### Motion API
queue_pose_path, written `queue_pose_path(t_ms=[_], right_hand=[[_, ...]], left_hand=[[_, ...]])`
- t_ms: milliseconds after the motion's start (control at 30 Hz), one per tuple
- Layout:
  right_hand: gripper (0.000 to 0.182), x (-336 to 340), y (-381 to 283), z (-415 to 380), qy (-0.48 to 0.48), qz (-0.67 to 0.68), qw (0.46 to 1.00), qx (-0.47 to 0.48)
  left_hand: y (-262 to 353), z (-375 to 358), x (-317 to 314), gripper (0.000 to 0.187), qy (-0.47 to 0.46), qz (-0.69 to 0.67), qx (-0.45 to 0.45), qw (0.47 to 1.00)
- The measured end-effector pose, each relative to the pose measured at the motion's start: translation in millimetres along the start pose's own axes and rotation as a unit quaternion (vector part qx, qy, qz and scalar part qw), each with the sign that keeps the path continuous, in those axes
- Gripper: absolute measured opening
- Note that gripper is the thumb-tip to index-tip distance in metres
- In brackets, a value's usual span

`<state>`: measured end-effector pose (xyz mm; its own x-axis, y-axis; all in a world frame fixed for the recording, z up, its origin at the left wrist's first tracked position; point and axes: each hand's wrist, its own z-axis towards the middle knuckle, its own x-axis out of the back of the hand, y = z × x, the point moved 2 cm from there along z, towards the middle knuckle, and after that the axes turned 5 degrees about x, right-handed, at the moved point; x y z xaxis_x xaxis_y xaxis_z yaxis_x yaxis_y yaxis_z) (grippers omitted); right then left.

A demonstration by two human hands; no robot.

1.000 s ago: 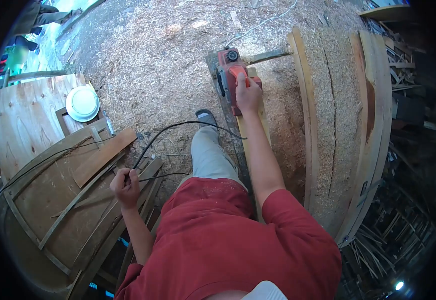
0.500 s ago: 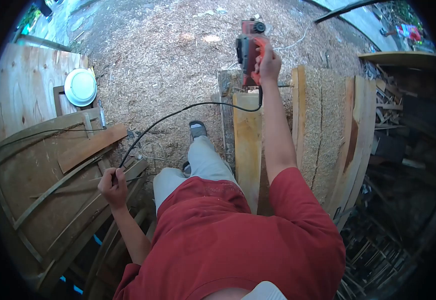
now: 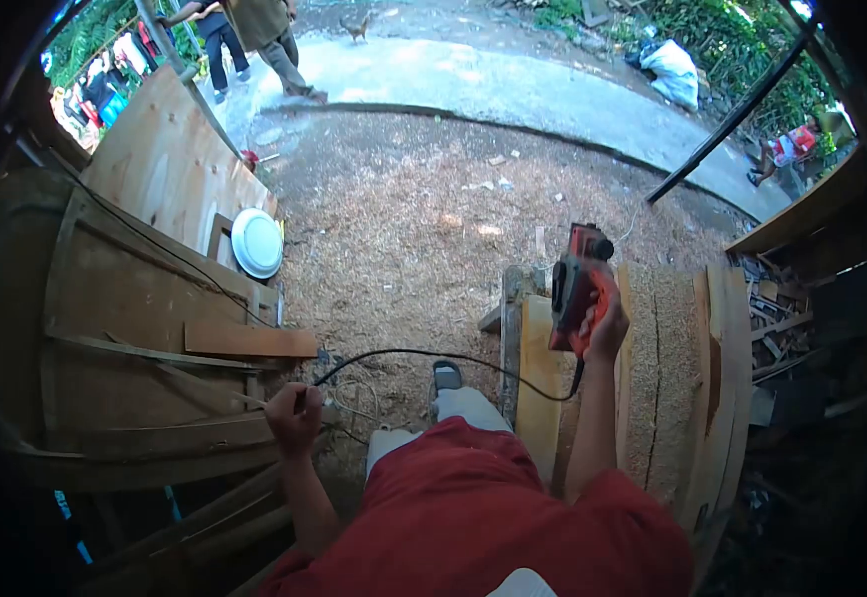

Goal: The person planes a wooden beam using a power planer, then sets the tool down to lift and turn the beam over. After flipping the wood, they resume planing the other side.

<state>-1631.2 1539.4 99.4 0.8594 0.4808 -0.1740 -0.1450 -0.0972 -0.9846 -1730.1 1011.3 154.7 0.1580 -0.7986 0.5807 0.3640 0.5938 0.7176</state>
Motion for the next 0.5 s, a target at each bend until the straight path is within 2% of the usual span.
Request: queue_pose_path(t_ms=[167, 333, 500], right_hand=[[0.055, 49, -22, -150, 0.019, -0.008, 0.999, -0.038], [0.053, 93, -51, -296, 0.019, 0.010, 0.999, -0.026], [0.053, 148, -85, -417, 0.032, 0.038, 0.998, -0.030]], left_hand=[[-16, -72, 64, 0.021, -0.016, -0.032, -0.054, 0.998], [-9, -152, 139, 0.024, -0.023, -0.086, -0.097, 0.991], [-11, -225, 206, 0.024, -0.030, -0.100, -0.103, 0.989]])
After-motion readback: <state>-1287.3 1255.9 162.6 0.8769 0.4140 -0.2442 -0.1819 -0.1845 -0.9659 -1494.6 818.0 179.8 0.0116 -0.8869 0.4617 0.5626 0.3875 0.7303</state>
